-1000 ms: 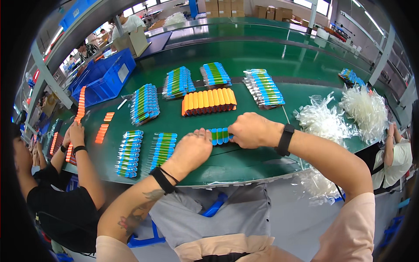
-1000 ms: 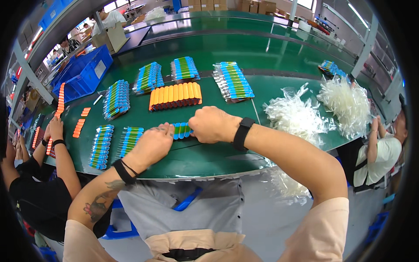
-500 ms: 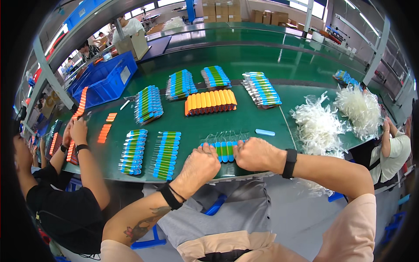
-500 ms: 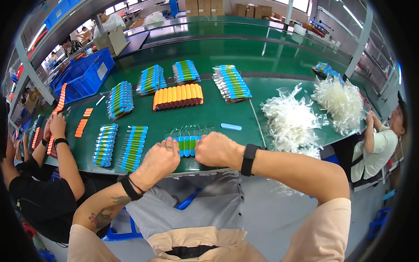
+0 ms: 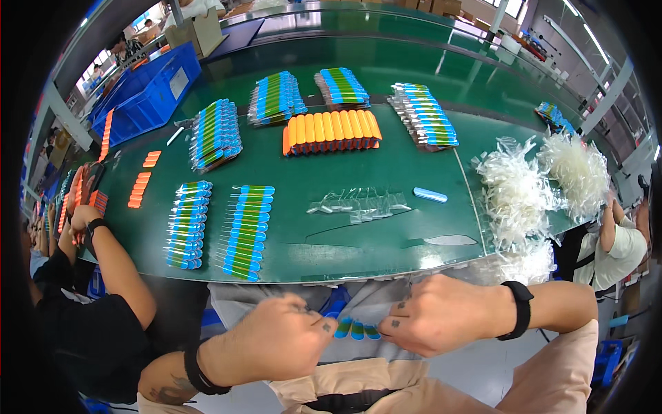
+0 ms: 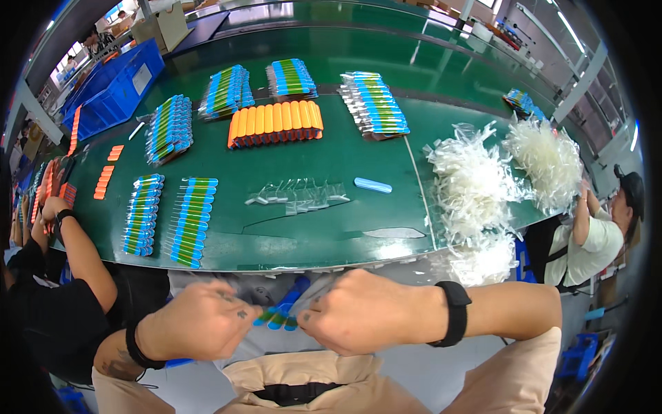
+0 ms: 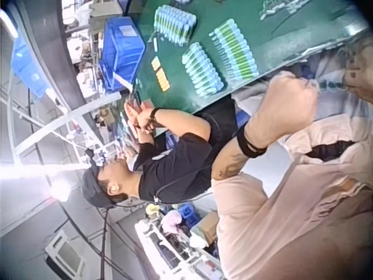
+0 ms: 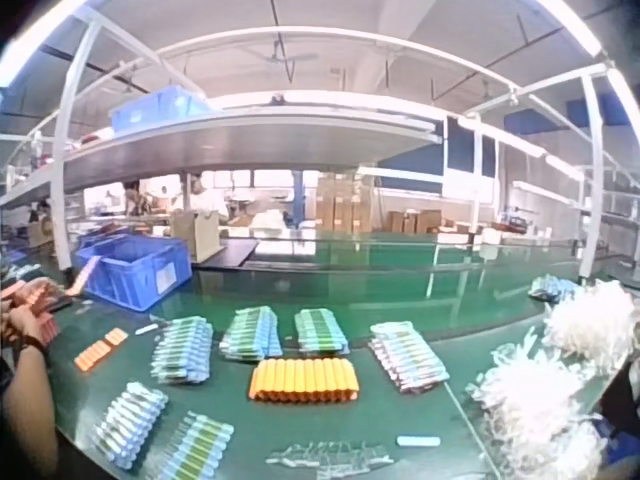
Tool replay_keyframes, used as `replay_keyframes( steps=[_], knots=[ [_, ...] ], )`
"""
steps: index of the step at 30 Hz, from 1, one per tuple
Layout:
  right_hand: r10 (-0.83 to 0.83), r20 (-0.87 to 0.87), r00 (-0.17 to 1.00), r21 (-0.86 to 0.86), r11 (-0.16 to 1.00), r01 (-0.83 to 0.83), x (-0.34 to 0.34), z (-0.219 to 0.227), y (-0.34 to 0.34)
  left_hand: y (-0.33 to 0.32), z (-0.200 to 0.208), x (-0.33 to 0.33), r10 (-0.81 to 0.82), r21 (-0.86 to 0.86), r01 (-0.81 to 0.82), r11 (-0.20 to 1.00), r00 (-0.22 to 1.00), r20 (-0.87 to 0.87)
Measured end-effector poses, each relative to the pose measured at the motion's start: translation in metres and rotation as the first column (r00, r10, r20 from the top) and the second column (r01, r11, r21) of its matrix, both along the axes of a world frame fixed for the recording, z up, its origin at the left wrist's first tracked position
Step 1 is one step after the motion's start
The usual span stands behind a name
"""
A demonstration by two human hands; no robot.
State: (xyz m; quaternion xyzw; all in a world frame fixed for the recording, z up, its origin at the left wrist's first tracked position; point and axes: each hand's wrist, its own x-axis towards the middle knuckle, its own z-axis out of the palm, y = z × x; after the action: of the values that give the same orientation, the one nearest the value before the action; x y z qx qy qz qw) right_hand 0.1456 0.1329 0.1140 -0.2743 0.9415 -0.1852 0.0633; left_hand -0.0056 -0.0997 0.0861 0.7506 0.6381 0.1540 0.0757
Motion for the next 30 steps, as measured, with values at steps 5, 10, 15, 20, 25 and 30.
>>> replay_keyframes(
  steps=[5, 10, 15, 20, 25, 30],
  knots=[
    [-0.135, 0.571, 0.810, -0.169, 0.946, 0.277, -0.026, -0.002, 0.019, -0.007, -0.002, -0.018, 0.238, -0.254, -0.131, 0.958, 0.859, 0.453],
    [-0.016, 0.771, 0.637, -0.459, 0.678, 0.574, -0.040, -0.018, 0.026, -0.009, -0.018, -0.037, 0.580, -0.508, -0.298, 0.808, 0.255, 0.774],
    [-0.143, 0.802, 0.580, -0.440, 0.514, 0.736, -0.055, -0.017, 0.032, -0.020, -0.022, -0.053, 0.517, -0.529, -0.165, 0.832, -0.116, 0.848],
    [-0.252, 0.798, 0.547, -0.414, 0.429, 0.803, -0.064, -0.021, 0.041, -0.026, -0.021, -0.058, 0.497, -0.503, -0.233, 0.832, -0.089, 0.863],
    [-0.269, 0.790, 0.551, -0.404, 0.449, 0.797, -0.071, -0.031, 0.052, -0.014, -0.011, -0.065, 0.507, -0.502, -0.271, 0.821, -0.055, 0.860],
    [-0.361, 0.748, 0.557, -0.384, 0.449, 0.807, -0.085, -0.035, 0.068, 0.005, -0.007, -0.078, 0.475, -0.422, -0.363, 0.831, 0.069, 0.877]
  ],
)
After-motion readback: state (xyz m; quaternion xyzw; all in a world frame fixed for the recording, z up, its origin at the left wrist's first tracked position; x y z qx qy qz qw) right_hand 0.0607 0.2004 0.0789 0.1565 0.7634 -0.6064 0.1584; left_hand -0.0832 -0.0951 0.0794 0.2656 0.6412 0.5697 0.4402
